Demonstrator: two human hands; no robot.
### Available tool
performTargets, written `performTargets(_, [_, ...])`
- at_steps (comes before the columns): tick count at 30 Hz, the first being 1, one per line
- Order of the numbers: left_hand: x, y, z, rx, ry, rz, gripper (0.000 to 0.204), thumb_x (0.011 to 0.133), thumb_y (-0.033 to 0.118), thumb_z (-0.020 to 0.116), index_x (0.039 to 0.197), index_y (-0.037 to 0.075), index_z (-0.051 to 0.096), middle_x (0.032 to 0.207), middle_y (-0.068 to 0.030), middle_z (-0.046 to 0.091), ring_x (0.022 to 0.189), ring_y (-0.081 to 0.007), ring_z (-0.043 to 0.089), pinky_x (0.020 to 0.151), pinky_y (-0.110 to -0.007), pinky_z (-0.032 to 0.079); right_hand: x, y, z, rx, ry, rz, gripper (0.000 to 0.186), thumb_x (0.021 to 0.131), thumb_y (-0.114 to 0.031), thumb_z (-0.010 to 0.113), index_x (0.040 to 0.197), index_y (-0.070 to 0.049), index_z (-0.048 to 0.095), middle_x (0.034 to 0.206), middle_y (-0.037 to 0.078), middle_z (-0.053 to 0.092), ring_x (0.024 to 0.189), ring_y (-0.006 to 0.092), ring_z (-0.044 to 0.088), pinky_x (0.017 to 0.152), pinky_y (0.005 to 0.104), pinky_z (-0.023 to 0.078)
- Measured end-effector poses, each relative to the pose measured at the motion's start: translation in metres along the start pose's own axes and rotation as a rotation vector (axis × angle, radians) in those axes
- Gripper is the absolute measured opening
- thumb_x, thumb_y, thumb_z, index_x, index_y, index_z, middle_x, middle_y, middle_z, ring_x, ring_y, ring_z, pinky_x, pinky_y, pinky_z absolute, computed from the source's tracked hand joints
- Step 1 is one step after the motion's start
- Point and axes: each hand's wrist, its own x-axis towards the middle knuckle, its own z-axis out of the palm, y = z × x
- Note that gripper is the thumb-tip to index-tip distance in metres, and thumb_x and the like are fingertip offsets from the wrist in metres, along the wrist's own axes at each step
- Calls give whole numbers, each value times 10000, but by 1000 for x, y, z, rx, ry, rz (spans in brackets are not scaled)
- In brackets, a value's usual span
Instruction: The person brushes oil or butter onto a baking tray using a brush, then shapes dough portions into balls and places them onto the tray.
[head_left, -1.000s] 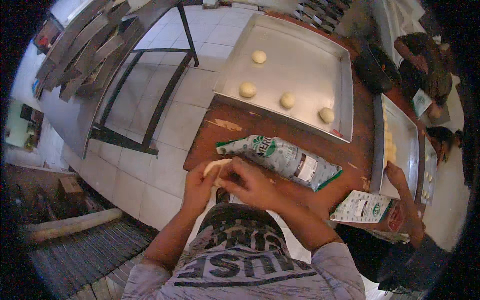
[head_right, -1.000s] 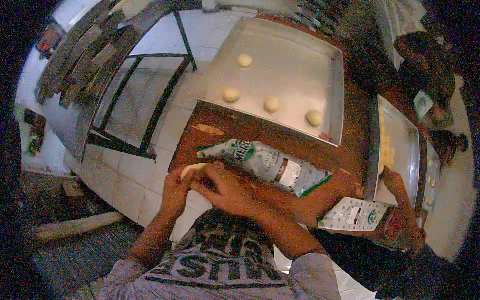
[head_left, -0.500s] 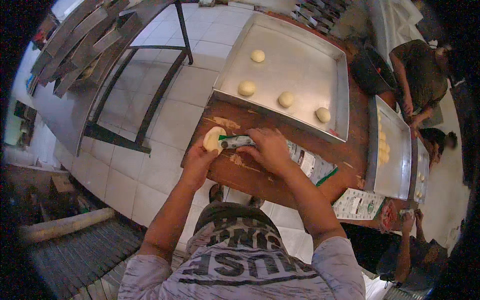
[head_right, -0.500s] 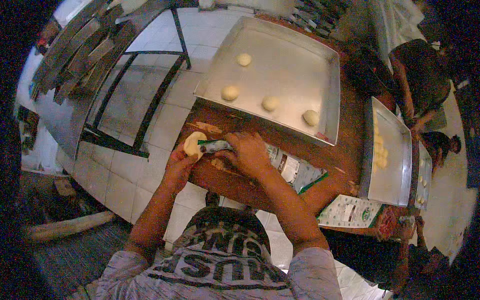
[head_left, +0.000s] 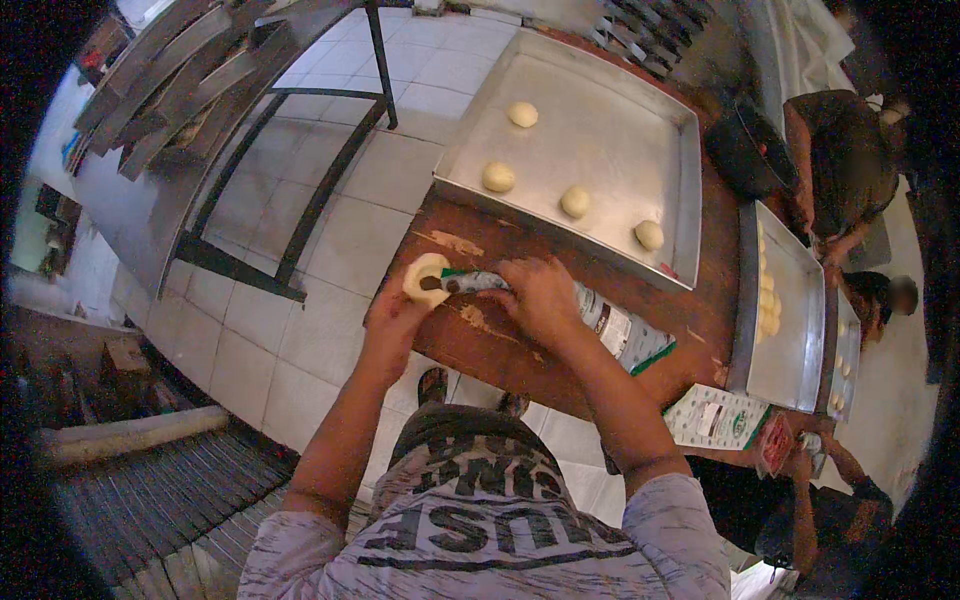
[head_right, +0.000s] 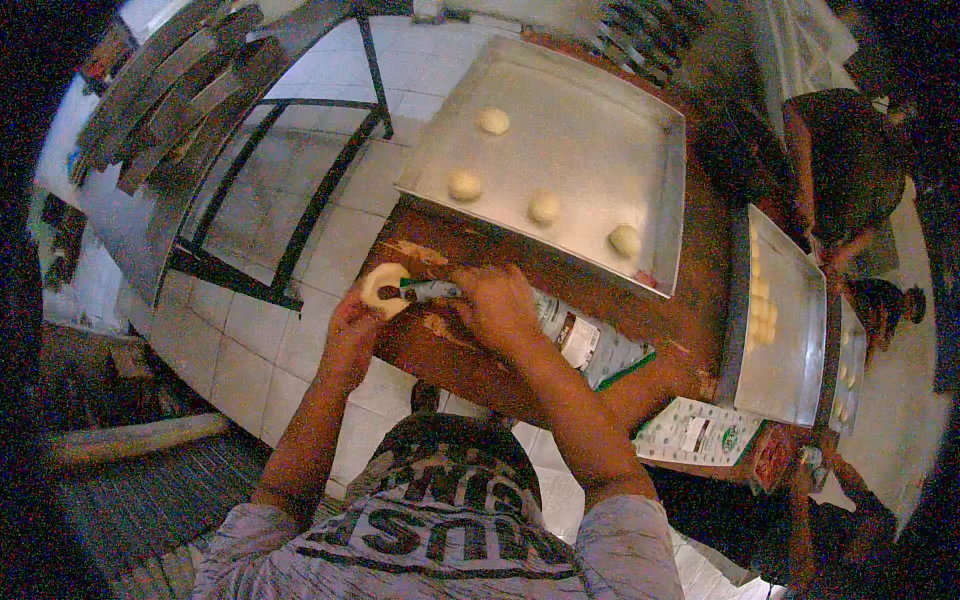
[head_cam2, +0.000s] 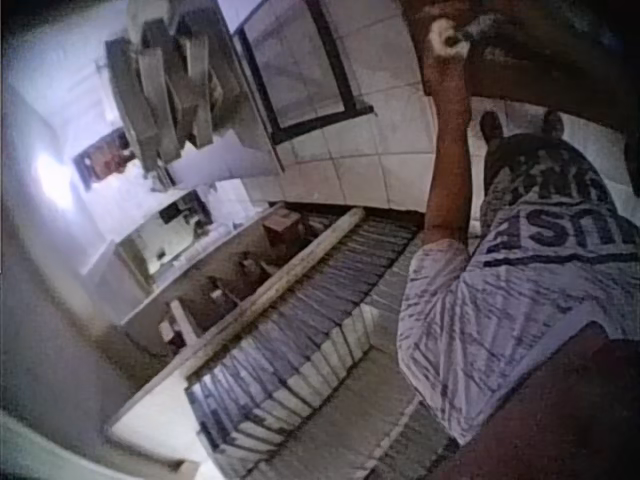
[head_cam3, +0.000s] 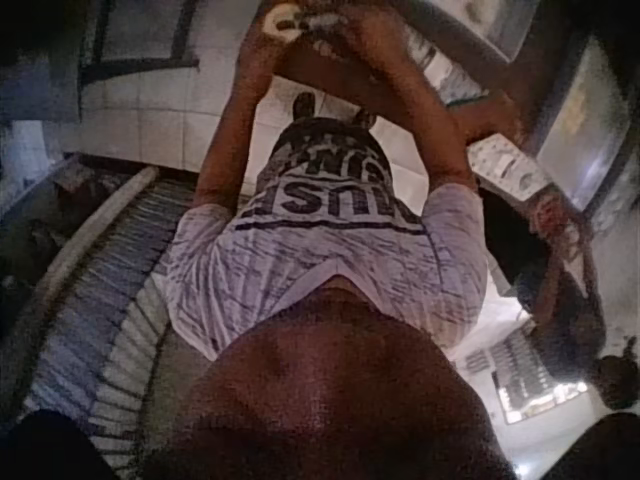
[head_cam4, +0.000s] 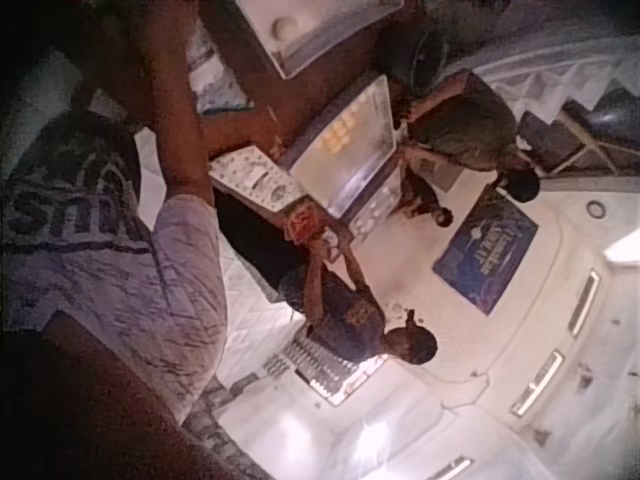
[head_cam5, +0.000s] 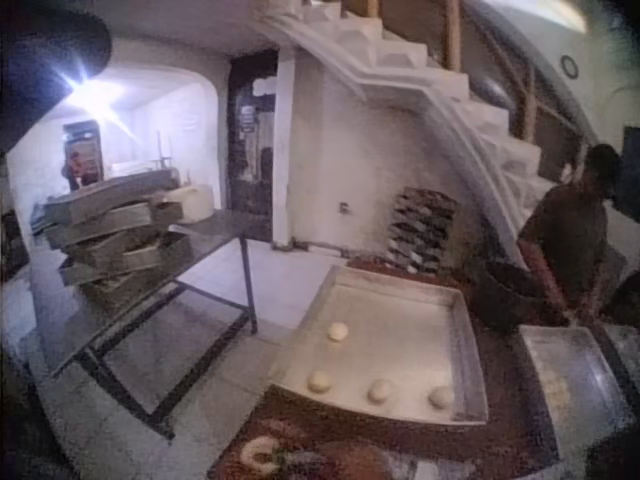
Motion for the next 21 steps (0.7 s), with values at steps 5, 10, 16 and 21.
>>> performTargets(5, [-23, 42, 2, -231, -102, 107, 630, 789, -30, 486, 1391, 11, 306, 1353, -115, 424, 1258, -205, 406, 1041, -337, 330, 0, -39, -32, 217, 196, 27, 588, 739, -342, 695, 1262, -131, 526, 1110, 78, 578, 1053, 297, 482, 911, 451, 372])
performTargets(10, [-44, 45, 51, 124, -180, 246, 615, 855, -42, 467, 1423, 3, 237, 1433, -118, 340, 1323, -213, 328, 1072, -346, 273, -12, -49, -61, 431, 354, -209, 536, 711, -242, 747, 1207, -114, 590, 1003, 94, 572, 990, 288, 479, 854, 382, 402])
performTargets(16, [-26, 53, 87, 213, -163, 277, 315, 957, 165, 451, 1236, 22, 472, 1223, -124, 529, 1117, -198, 508, 945, -324, 395, -41, -42, -56, 1100, 350, 180, 418, 667, -227, 745, 1066, -132, 664, 1034, 35, 589, 938, 241, 510, 845, 375, 401])
performTargets(21, [-10, 59, 118, -292, -260, -159, 367, 978, 399, 412, 914, 68, 556, 845, -22, 580, 767, -72, 536, 642, -236, 434, -74, -44, -73, 98, 549, -131, 357, 648, -192, 751, 993, -128, 683, 977, 40, 564, 915, 233, 506, 806, 366, 403])
